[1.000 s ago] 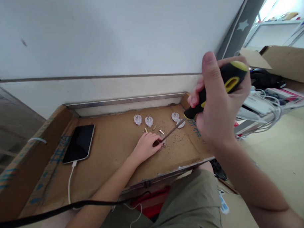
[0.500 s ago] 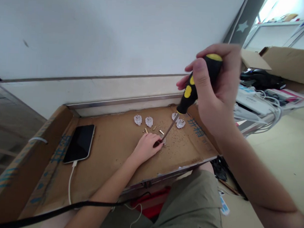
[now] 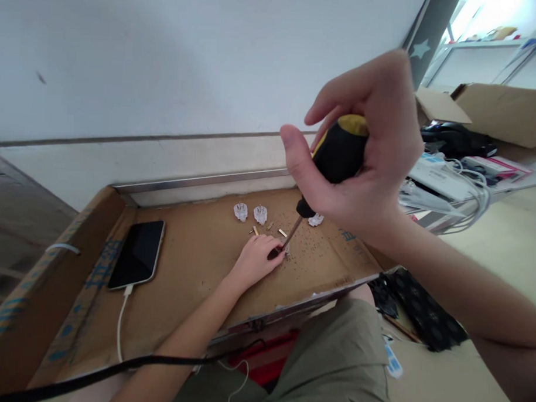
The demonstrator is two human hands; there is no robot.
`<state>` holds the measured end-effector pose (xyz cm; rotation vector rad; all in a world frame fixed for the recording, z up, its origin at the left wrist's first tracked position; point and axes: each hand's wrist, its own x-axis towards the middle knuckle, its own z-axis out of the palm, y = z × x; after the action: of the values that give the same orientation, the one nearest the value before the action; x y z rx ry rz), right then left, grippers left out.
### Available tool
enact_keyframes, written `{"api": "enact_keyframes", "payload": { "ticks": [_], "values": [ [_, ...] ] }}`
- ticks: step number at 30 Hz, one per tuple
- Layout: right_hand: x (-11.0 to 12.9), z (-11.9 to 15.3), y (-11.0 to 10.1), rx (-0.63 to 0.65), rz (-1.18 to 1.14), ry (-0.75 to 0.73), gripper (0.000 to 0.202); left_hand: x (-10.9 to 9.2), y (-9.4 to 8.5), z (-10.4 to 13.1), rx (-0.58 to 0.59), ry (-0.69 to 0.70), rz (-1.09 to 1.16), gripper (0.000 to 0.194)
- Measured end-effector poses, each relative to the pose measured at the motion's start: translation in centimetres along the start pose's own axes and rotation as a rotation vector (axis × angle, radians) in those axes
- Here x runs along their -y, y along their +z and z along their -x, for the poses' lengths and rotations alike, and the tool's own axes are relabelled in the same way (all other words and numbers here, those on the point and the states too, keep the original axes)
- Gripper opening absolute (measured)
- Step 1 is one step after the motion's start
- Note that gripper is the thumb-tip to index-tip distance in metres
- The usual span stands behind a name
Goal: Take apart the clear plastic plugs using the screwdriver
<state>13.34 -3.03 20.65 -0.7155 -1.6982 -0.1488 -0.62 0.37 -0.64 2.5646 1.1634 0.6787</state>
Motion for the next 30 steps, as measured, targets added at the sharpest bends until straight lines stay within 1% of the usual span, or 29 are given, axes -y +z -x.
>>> {"api": "enact_keyframes", "payload": {
  "ticks": [1,2,3,6,8,9,10,12,14,17,18,19,21,23,24,26,28,30],
  "values": [
    [0.0,-0.2,0.0,0.014,0.009,0.018,0.018,0.0,0.0,0.0,0.001,0.0,-0.001,0.012],
    [-0.1,-0.5,-0.1,0.058,0.027,0.019,0.017,0.0,0.0,0.0,0.001,0.0,-0.002,0.012],
    [-0.1,-0.8,-0.2,0.131,0.046,0.005,0.015,-0.1,-0.1,0.0,0.003,0.0,-0.003,0.012],
    [0.0,-2.2,-0.9,0.444,0.089,-0.062,0.014,-0.1,-0.1,0.0,0.008,-0.003,-0.004,0.012],
    [0.2,-3.3,-1.2,0.634,0.127,-0.114,0.023,-0.1,0.0,0.0,0.004,-0.003,-0.002,0.012],
    [0.3,-3.8,-1.4,0.699,0.157,-0.139,0.027,-0.1,0.0,0.0,0.0,-0.002,-0.001,0.013],
    [0.2,-4.3,-1.6,0.737,0.194,-0.156,0.03,0.0,0.0,0.0,-0.005,0.0,-0.001,0.013],
    [-0.1,-5.2,-2.0,0.752,0.277,-0.175,0.038,0.0,0.1,0.0,-0.011,0.003,-0.005,0.013],
    [-1.1,-6.1,-2.6,0.756,0.363,-0.166,0.044,0.0,0.1,0.0,-0.013,0.006,-0.01,0.014],
    [-2.5,-7.1,-3.7,0.817,0.416,-0.078,0.048,-0.1,0.2,0.0,-0.017,0.006,-0.012,0.013],
    [-2.6,-7.2,-4.0,0.838,0.408,-0.039,0.045,-0.1,0.2,0.0,-0.02,0.005,-0.013,0.012],
    [-2.5,-7.4,-4.1,0.843,0.393,-0.007,0.041,-0.1,0.2,0.0,-0.021,0.004,-0.015,0.012],
    [-1.6,-7.5,-3.8,0.798,0.355,0.035,0.036,-0.1,0.2,0.0,-0.021,0.003,-0.019,0.012],
    [-0.3,-7.6,-3.0,0.72,0.328,0.058,0.042,-0.2,0.2,0.0,-0.017,0.002,-0.022,0.012],
    [0.1,-7.6,-2.5,0.733,0.342,0.056,0.044,-0.2,0.2,0.0,-0.014,0.002,-0.024,0.013],
    [0.5,-7.9,-1.8,0.828,0.457,-0.02,0.042,-0.2,0.3,0.0,-0.014,0.001,-0.03,0.013],
    [0.0,-8.0,-1.4,0.926,0.564,-0.147,0.036,-0.1,0.3,0.0,-0.018,0.001,-0.039,0.013],
    [-0.8,-8.0,-1.5,0.95,0.619,-0.231,0.032,0.0,0.4,0.1,-0.024,0.005,-0.047,0.013]
  ]
}}
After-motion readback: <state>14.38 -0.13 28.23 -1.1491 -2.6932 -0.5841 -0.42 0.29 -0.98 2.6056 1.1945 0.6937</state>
